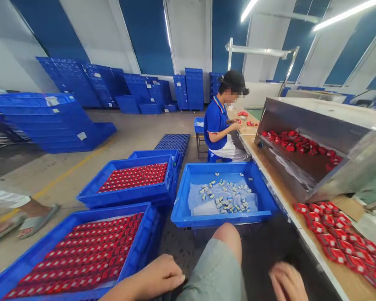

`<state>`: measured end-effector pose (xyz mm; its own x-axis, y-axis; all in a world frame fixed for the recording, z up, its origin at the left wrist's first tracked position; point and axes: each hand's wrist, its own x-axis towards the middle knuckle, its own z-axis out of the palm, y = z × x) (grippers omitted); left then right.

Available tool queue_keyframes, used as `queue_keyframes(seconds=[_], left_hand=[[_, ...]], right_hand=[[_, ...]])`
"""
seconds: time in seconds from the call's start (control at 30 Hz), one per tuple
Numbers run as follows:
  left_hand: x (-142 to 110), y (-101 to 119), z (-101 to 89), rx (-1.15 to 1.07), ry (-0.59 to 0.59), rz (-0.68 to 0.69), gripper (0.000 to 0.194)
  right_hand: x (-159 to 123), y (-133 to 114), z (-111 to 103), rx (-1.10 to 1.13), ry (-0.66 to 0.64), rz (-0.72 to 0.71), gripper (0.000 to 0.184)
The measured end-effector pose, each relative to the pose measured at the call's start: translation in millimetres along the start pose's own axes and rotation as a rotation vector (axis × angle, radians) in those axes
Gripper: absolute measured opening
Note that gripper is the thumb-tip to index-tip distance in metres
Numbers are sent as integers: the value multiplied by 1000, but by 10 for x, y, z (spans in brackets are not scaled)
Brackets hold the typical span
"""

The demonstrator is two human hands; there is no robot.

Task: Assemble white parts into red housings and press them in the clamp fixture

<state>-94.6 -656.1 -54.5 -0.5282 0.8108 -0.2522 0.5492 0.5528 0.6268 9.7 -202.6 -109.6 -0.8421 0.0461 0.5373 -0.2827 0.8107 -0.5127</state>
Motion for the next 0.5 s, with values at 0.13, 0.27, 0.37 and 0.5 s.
queue_keyframes(seconds=[0.13, 0.27, 0.37, 0.5], left_hand=[[145, -320, -292, 297, 158, -38, 41], [1020, -429, -778, 343, 321, -46, 38], [2022, -517, -968, 423, 245, -30, 30], [3029, -721, -776, 483, -66, 124, 67]], right_hand=[[1018, 121, 609, -72, -267, 13, 24], [2106, 507, 1125, -368, -716, 273, 23], [2400, 766, 1418, -460, -995, 392, 58], [2353, 921, 1656, -446, -1141, 440, 98]])
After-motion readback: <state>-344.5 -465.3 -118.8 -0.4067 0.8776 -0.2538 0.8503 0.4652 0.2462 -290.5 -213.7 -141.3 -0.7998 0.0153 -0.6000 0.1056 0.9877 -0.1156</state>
